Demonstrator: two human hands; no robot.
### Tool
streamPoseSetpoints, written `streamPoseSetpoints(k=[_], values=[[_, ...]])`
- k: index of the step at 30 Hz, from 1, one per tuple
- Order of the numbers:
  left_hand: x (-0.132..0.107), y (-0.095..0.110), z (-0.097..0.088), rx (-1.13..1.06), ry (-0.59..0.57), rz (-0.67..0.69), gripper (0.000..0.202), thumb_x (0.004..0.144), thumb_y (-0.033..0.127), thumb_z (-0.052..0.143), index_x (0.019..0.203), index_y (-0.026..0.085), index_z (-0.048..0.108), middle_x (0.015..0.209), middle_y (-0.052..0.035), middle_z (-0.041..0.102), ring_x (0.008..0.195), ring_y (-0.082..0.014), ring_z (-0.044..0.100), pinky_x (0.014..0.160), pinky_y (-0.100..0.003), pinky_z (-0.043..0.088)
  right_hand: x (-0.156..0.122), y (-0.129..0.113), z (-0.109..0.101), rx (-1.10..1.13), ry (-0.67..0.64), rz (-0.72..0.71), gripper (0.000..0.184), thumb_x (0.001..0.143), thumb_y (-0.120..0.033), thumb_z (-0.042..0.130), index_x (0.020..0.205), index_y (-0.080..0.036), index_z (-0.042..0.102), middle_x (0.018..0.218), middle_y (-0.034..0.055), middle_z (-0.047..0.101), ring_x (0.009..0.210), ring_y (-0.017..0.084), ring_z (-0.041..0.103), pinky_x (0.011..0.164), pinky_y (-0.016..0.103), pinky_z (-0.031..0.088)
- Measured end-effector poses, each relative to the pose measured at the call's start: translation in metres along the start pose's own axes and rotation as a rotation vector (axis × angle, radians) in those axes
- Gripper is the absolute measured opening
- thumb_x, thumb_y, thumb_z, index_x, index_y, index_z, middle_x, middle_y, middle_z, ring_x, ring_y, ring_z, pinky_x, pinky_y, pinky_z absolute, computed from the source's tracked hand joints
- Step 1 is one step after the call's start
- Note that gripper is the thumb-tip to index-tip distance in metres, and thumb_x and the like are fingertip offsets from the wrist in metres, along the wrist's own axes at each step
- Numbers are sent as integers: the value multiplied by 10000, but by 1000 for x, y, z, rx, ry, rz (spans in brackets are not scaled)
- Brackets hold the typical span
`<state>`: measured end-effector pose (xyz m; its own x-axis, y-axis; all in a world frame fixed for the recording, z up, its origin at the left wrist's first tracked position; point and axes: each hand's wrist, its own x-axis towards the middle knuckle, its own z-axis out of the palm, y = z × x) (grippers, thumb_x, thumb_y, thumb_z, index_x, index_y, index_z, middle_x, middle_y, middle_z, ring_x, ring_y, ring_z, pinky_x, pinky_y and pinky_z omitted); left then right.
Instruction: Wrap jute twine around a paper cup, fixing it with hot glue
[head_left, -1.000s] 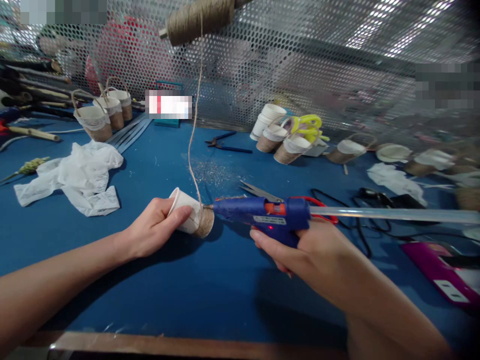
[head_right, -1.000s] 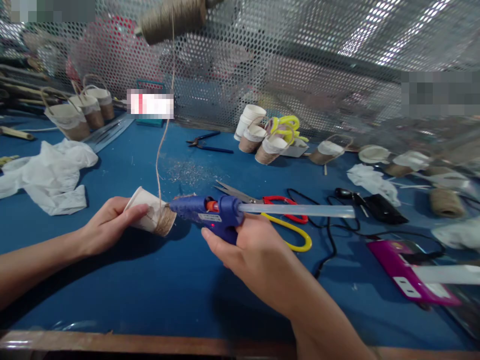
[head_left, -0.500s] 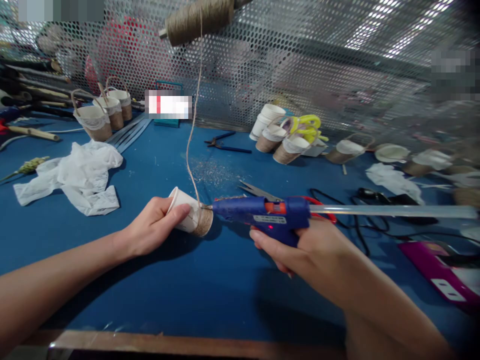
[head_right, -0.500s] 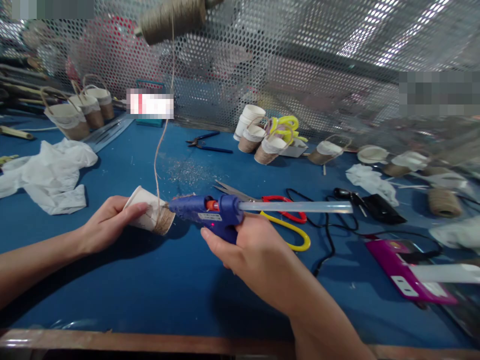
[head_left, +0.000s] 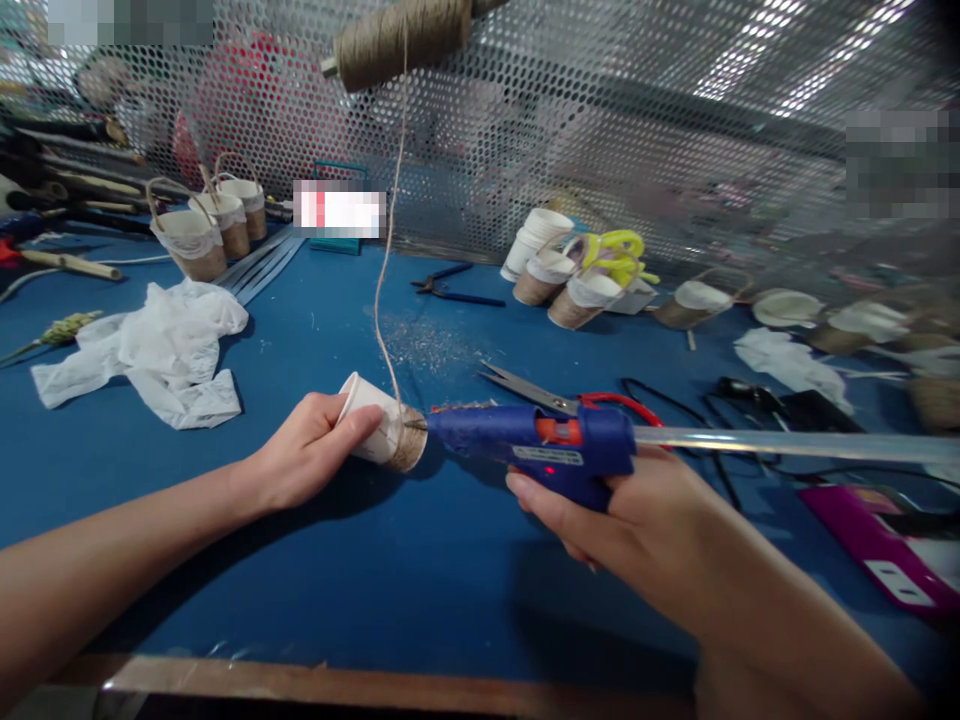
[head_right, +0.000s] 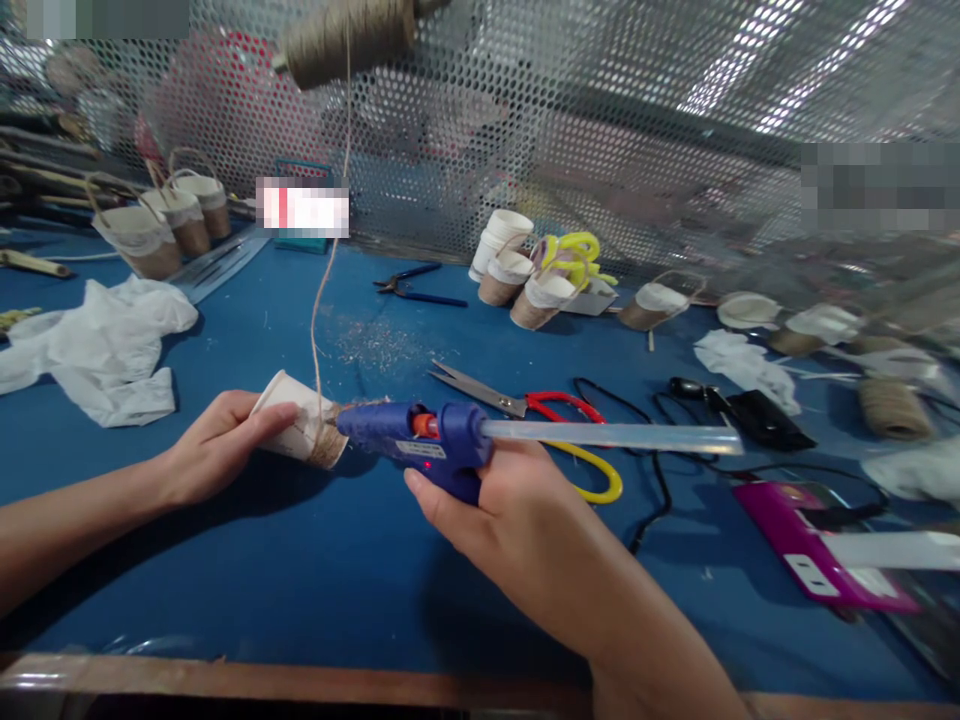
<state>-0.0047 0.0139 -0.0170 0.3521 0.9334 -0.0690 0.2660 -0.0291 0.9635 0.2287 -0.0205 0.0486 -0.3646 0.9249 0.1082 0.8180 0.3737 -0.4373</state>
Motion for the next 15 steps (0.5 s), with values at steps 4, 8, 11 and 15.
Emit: streamPoseSetpoints(k=[4, 8, 11, 15], values=[[0, 0, -1, -9, -14, 13, 442, 831, 432, 394, 773, 94, 672, 793, -64, 690, 727, -183, 599, 697, -251, 461, 1, -6, -3, 26, -107, -6, 391, 812, -302, 473, 430, -225, 451, 357, -32, 489, 336, 114, 465, 369, 245, 398], [0, 0, -1, -42, -26, 22, 430, 840, 420, 401, 845, 101, 689, 856, -59, 704, 772, -187, 610, 730, -244, 458, 0, -8, -4, 32, -104, -4, 371, 805, -296, 482, 442, -223, 458, 364, -29, 490, 351, 118, 470, 386, 247, 398], [0, 0, -1, -58, -26, 18, 427, 839, 417, 405, 853, 102, 692, 849, -58, 708, 765, -181, 610, 725, -237, 454, -1, -6, -3, 34, -110, -7, 368, 806, -311, 481, 449, -224, 450, 355, -35, 471, 350, 121, 459, 391, 248, 396], [-1, 1, 0, -92, -33, 12, 414, 841, 401, 406, 866, 103, 692, 855, -56, 708, 754, -169, 610, 708, -223, 452, -2, -6, -2, 5, -114, -13, 337, 804, -327, 480, 486, -218, 464, 402, -27, 492, 406, 130, 489, 426, 249, 417]])
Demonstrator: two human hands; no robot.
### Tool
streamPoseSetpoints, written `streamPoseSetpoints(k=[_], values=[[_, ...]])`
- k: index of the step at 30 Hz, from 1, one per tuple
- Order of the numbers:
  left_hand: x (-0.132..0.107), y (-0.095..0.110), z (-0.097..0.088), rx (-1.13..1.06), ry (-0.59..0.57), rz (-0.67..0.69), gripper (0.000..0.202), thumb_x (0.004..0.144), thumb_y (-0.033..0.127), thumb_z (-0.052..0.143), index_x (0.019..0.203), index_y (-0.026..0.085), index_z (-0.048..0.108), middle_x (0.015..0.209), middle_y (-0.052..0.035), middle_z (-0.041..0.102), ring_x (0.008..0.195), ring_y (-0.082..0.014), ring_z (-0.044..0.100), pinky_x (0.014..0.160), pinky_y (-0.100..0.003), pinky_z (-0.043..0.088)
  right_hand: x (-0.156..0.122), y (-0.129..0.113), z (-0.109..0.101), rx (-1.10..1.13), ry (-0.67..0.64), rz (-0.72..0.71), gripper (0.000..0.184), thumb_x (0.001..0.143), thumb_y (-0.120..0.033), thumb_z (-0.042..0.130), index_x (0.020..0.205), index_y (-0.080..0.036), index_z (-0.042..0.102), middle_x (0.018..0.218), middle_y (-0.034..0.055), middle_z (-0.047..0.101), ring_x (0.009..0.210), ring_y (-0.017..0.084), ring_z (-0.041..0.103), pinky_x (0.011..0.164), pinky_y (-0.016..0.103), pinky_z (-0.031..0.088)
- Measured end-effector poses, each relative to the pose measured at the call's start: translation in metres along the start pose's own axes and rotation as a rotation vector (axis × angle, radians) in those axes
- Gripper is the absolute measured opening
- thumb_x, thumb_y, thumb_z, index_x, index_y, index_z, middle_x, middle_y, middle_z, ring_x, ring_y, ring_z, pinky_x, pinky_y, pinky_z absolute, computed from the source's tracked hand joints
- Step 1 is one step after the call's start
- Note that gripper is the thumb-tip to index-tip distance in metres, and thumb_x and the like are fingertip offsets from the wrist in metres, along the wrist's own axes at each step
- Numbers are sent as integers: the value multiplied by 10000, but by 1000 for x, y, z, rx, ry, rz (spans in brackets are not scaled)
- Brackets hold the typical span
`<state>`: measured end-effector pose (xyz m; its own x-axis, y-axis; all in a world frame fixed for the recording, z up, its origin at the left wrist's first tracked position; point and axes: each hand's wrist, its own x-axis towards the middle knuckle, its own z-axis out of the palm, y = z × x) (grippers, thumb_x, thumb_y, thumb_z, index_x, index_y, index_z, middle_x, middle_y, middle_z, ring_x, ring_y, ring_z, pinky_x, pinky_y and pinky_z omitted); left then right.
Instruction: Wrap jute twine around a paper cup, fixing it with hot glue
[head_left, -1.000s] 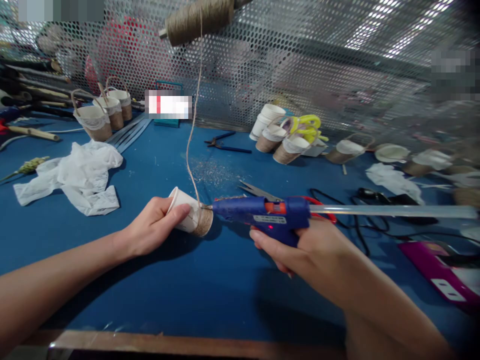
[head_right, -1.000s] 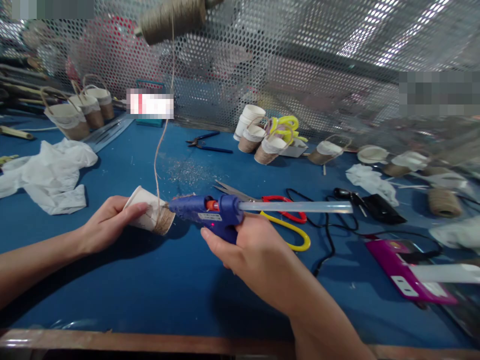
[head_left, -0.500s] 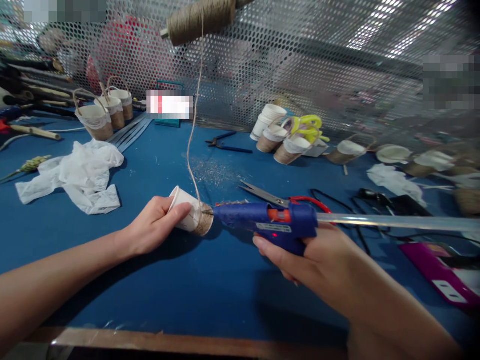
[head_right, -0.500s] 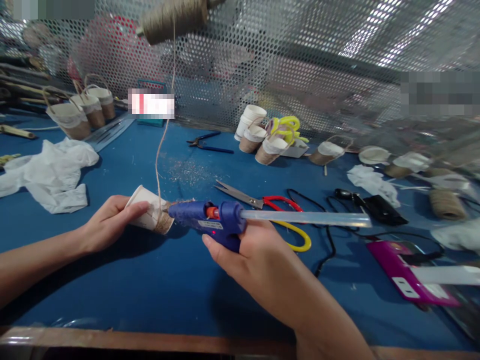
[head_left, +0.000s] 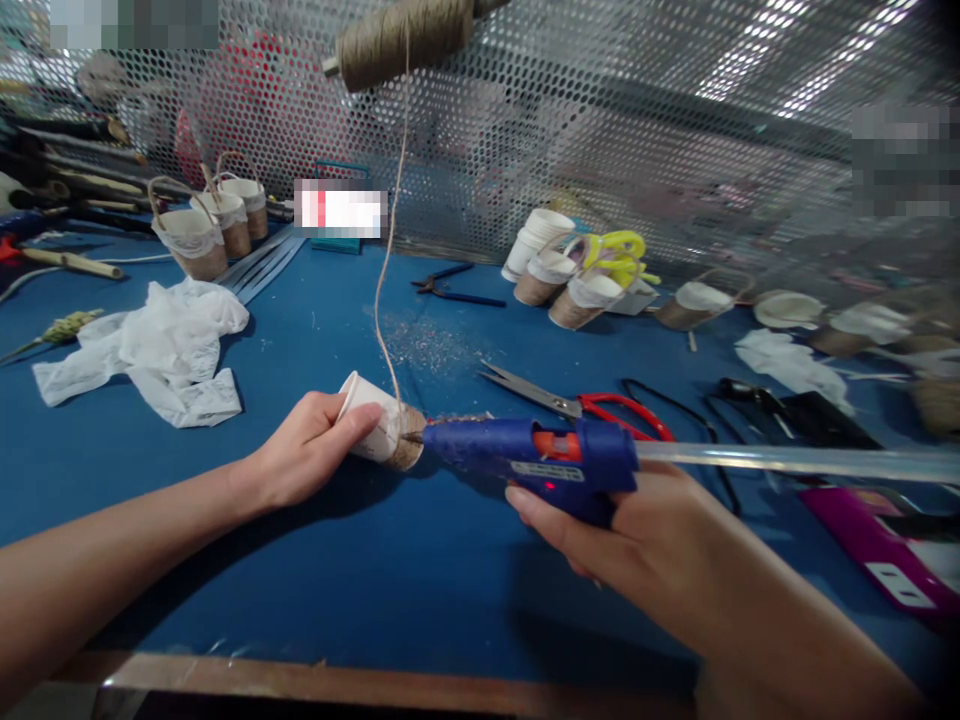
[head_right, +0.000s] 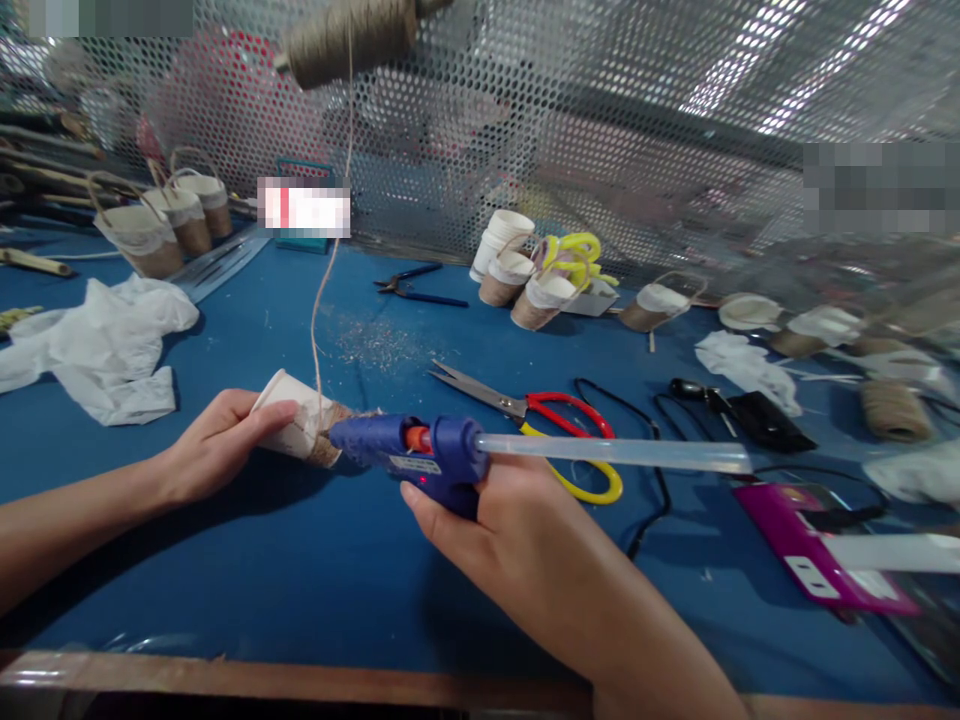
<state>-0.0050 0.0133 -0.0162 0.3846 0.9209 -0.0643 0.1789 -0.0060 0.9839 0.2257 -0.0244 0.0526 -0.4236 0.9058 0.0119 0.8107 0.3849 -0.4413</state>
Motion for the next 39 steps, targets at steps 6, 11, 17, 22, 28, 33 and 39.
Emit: streamPoseSetpoints(k=[6, 11, 17, 22, 28, 33, 39], values=[[1, 1, 0, 4, 8, 10, 401, 838, 380, 404, 854, 84, 674, 812, -58, 693, 727, -160, 585, 692, -220, 443, 1, 1, -2, 10, -10, -12, 364, 808, -295, 471, 452, -223, 445, 359, -36, 475, 357, 116, 462, 401, 242, 398], [1, -3, -1, 77, -9, 84, 407, 844, 376, 380, 738, 87, 645, 708, -42, 632, 652, -142, 529, 636, -231, 430, 4, 6, 1, 99, 46, 86, 391, 769, -362, 510, 413, -229, 422, 320, -45, 455, 296, 101, 438, 328, 227, 361], [0, -5, -3, 223, 4, 150, 397, 850, 354, 345, 698, 85, 594, 630, -23, 525, 580, -118, 449, 556, -229, 404, 10, 2, 4, 174, 25, 326, 262, 718, -403, 530, 542, -220, 468, 330, -60, 461, 297, 96, 451, 344, 201, 392], [-1, -4, -3, 265, -3, 192, 382, 859, 337, 340, 674, 94, 569, 608, -12, 493, 568, -109, 426, 539, -218, 389, 16, 1, 3, 199, -10, 392, 229, 702, -417, 537, 597, -214, 516, 355, -47, 495, 317, 109, 480, 357, 216, 401], [-1, -2, -3, 300, -21, 281, 353, 867, 289, 335, 664, 103, 556, 637, -12, 511, 586, -105, 436, 568, -209, 389, 21, 2, 3, 229, -49, 406, 280, 709, -426, 532, 533, -213, 488, 348, -41, 484, 324, 109, 472, 357, 222, 396], [1, -2, -3, 289, -9, 264, 363, 865, 306, 336, 669, 101, 563, 619, -9, 501, 571, -106, 430, 553, -213, 388, 18, 3, 3, 222, -38, 423, 267, 705, -435, 542, 567, -209, 507, 351, -45, 490, 323, 104, 467, 367, 216, 403], [1, -3, -3, 279, -13, 217, 393, 856, 337, 332, 676, 89, 577, 610, -17, 505, 573, -117, 442, 552, -224, 402, 15, 2, 0, 205, -55, 446, 276, 693, -443, 557, 559, -208, 499, 337, -48, 467, 322, 100, 456, 369, 209, 400]])
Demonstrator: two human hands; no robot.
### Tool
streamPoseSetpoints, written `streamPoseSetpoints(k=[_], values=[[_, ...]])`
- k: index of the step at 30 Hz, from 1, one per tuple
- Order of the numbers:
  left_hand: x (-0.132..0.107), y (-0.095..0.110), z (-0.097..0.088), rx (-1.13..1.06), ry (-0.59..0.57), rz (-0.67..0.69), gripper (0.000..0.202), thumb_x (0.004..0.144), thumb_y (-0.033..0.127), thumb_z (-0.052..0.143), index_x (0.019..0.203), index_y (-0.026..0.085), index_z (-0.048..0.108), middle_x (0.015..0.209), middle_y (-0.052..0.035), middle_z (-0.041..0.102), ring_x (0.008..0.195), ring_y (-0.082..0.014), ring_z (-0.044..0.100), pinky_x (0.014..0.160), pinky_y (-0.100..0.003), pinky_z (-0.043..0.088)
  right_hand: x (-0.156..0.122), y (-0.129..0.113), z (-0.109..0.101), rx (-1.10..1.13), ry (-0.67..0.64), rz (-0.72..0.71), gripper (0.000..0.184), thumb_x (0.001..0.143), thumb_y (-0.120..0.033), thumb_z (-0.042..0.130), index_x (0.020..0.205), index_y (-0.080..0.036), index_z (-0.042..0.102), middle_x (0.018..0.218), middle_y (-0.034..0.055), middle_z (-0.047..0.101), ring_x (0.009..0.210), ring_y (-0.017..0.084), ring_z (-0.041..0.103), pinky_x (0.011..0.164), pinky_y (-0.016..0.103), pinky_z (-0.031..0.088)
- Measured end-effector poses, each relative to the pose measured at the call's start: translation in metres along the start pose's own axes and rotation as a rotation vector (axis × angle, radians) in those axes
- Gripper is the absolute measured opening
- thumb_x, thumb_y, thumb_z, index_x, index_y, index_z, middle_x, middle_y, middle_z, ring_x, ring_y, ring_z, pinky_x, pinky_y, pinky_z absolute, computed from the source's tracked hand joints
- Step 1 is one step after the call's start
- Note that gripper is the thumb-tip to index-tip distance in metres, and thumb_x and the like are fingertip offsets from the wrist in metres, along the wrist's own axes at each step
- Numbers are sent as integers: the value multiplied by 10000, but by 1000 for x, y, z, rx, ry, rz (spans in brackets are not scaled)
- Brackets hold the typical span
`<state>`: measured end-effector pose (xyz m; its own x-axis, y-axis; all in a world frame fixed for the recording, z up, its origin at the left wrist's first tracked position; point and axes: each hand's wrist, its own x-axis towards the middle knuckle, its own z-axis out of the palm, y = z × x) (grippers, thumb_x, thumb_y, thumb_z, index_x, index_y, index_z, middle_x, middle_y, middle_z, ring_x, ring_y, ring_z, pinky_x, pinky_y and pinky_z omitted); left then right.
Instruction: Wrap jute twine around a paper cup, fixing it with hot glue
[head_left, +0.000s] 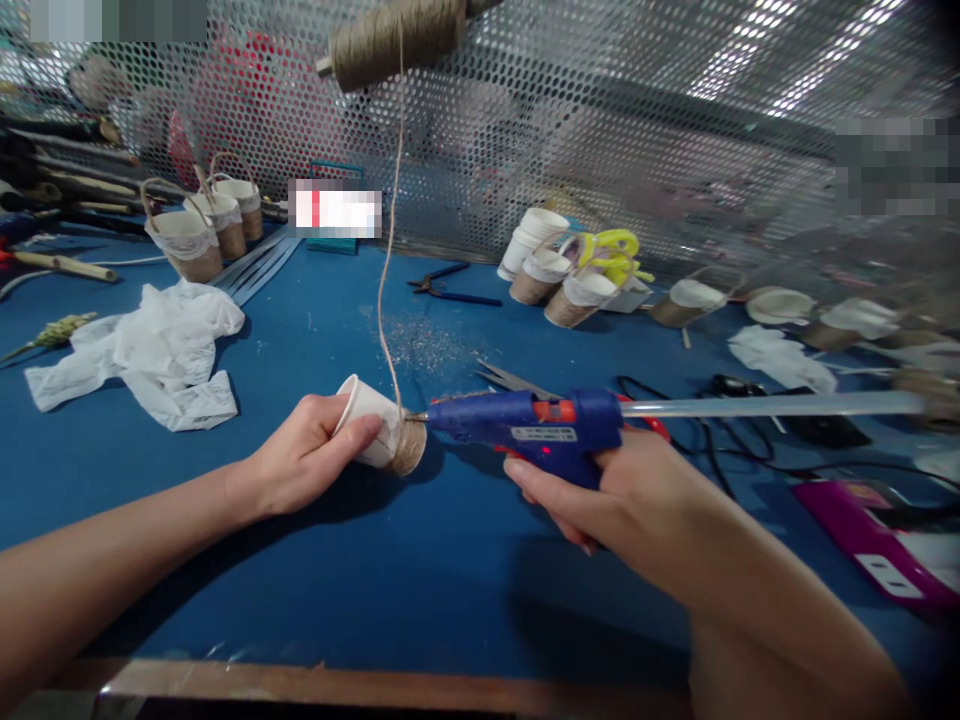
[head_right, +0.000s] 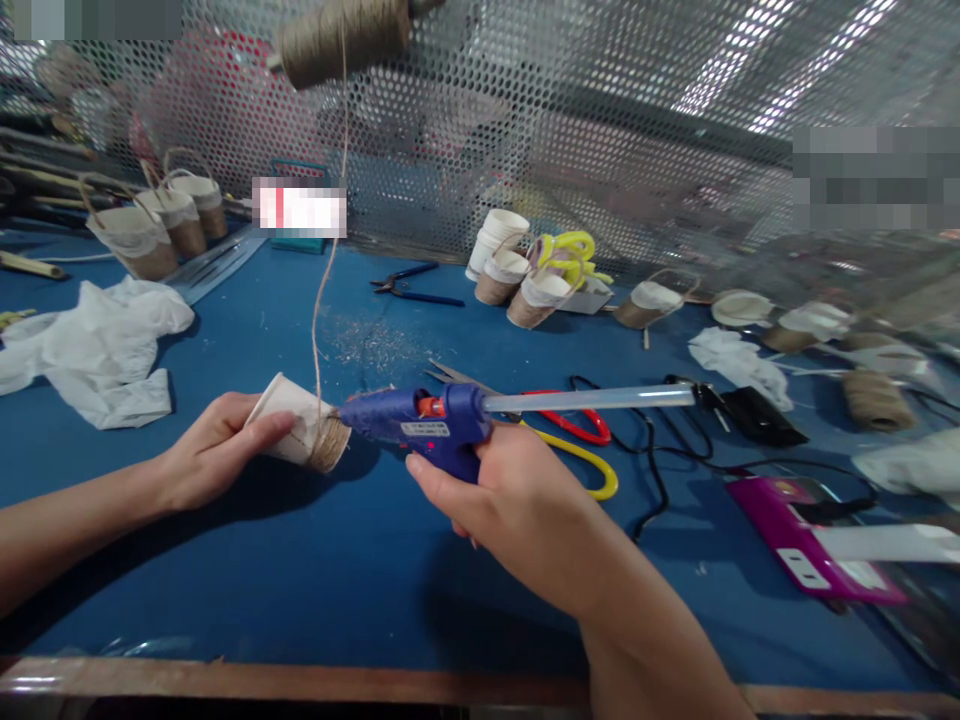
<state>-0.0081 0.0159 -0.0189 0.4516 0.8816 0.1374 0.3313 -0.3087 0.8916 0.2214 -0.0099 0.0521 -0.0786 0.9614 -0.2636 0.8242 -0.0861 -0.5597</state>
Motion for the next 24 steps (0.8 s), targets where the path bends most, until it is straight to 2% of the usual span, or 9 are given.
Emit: streamPoseSetpoints(k=[9, 16, 24], values=[[-1, 0, 0, -2, -3, 42, 373, 860, 310, 333, 668, 95, 570, 621, -18, 514, 573, -110, 443, 570, -223, 401, 4, -4, 1, 76, -53, -17, 293, 713, -409, 549, 514, -210, 468, 350, -56, 456, 347, 91, 451, 390, 202, 393], [-2, 0, 1, -21, 31, -49, 386, 847, 343, 345, 634, 101, 557, 562, 2, 471, 530, -103, 409, 500, -211, 371, -3, -3, 0, 3, -7, 7, 319, 712, -435, 540, 497, -211, 463, 343, -45, 464, 345, 96, 461, 394, 206, 408], [0, -1, 1, -149, 13, -108, 409, 846, 370, 373, 760, 94, 663, 709, -46, 642, 630, -142, 539, 607, -235, 442, -6, 2, 2, -48, 8, -90, 308, 727, -432, 540, 512, -227, 459, 304, -57, 429, 291, 102, 434, 363, 230, 384]])
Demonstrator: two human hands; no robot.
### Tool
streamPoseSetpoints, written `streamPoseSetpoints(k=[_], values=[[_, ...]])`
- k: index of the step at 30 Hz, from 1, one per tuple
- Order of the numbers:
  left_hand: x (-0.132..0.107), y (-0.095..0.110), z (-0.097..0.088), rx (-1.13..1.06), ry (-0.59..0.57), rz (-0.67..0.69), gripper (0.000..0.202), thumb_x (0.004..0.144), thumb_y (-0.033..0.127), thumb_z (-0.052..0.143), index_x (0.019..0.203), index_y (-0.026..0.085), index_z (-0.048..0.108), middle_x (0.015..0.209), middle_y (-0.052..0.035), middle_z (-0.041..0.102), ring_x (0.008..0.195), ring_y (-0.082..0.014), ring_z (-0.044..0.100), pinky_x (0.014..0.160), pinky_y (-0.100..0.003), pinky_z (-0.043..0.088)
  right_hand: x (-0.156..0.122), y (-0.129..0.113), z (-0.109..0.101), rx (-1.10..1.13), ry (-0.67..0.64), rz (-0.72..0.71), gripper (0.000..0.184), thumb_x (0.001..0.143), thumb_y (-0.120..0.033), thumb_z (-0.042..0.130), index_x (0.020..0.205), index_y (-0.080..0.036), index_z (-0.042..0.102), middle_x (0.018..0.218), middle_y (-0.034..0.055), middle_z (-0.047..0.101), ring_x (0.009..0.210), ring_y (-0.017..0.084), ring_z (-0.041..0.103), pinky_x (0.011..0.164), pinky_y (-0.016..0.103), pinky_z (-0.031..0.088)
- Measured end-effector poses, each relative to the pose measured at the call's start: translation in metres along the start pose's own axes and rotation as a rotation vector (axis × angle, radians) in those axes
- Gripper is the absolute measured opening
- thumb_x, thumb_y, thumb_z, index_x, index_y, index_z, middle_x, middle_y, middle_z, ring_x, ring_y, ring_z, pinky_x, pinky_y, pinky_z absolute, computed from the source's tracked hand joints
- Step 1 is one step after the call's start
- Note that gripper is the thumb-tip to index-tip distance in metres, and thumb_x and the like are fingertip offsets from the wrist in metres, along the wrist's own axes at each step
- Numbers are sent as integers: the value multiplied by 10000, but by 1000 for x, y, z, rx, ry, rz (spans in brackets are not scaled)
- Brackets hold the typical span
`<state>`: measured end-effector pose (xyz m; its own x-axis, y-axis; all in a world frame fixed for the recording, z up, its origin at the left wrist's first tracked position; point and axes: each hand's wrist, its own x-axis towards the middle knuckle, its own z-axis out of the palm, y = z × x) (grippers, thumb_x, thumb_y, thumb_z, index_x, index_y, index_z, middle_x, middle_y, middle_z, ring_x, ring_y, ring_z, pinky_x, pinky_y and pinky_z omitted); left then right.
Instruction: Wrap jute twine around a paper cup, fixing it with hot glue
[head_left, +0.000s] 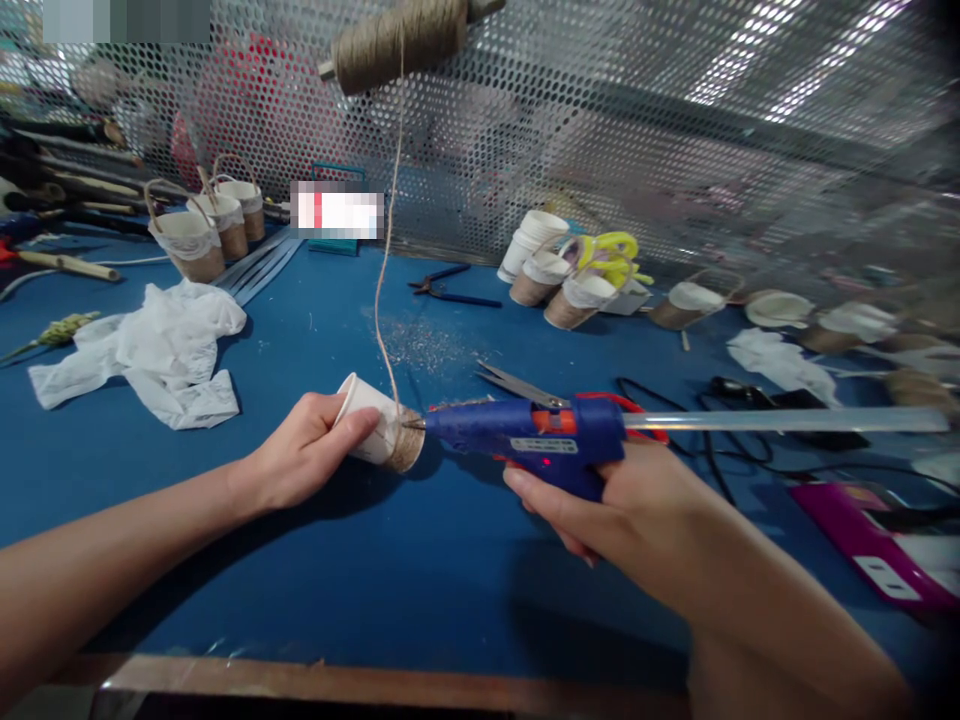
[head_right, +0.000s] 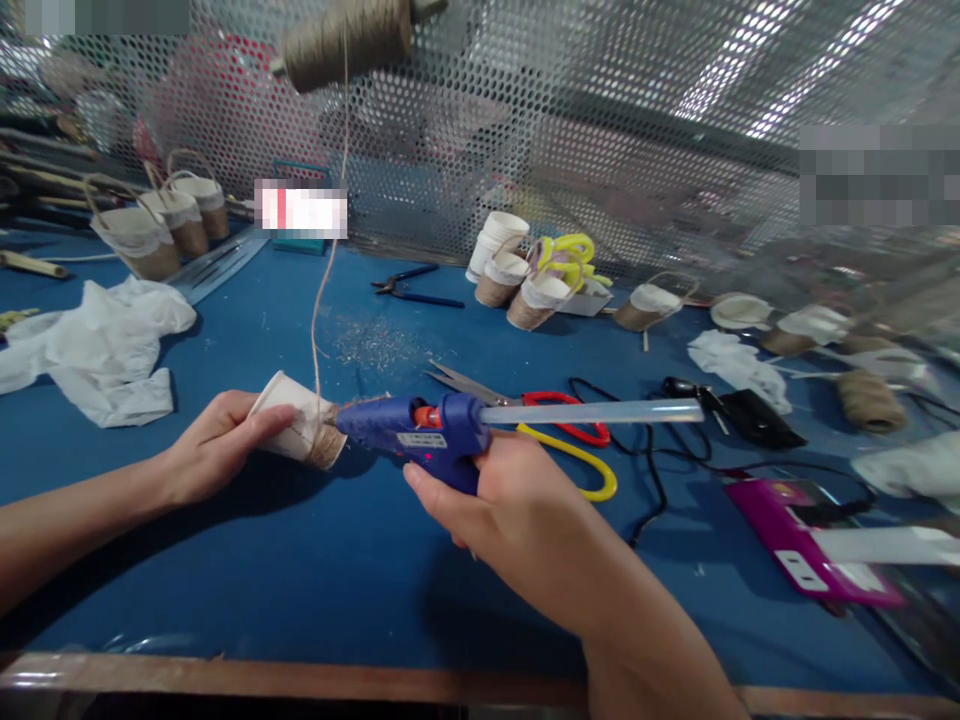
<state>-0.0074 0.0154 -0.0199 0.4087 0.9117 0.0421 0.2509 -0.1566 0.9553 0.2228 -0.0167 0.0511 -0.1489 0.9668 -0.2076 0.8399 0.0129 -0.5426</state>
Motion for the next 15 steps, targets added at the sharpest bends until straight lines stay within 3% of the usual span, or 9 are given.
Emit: streamPoseSetpoints(k=[6, 11, 15], values=[[0, 1, 1, -72, 23, -63, 395, 839, 368, 403, 822, 96, 688, 757, -44, 687, 657, -149, 577, 632, -227, 451, -3, 1, -1, 12, -21, -32, 310, 739, -421, 525, 510, -232, 434, 345, -50, 451, 315, 103, 443, 350, 235, 366], [1, 3, 2, -147, 43, -87, 380, 824, 374, 430, 814, 92, 684, 747, -39, 690, 651, -149, 579, 628, -222, 450, -4, -2, -1, -34, -14, -116, 244, 730, -412, 531, 562, -241, 485, 312, -61, 421, 286, 112, 404, 335, 256, 334], [1, 2, 2, -188, 42, -92, 369, 824, 369, 439, 802, 96, 687, 754, -41, 695, 658, -146, 581, 653, -226, 450, -5, -2, 0, -11, -19, -100, 204, 722, -393, 541, 597, -235, 510, 310, -64, 426, 279, 111, 408, 326, 253, 329]])
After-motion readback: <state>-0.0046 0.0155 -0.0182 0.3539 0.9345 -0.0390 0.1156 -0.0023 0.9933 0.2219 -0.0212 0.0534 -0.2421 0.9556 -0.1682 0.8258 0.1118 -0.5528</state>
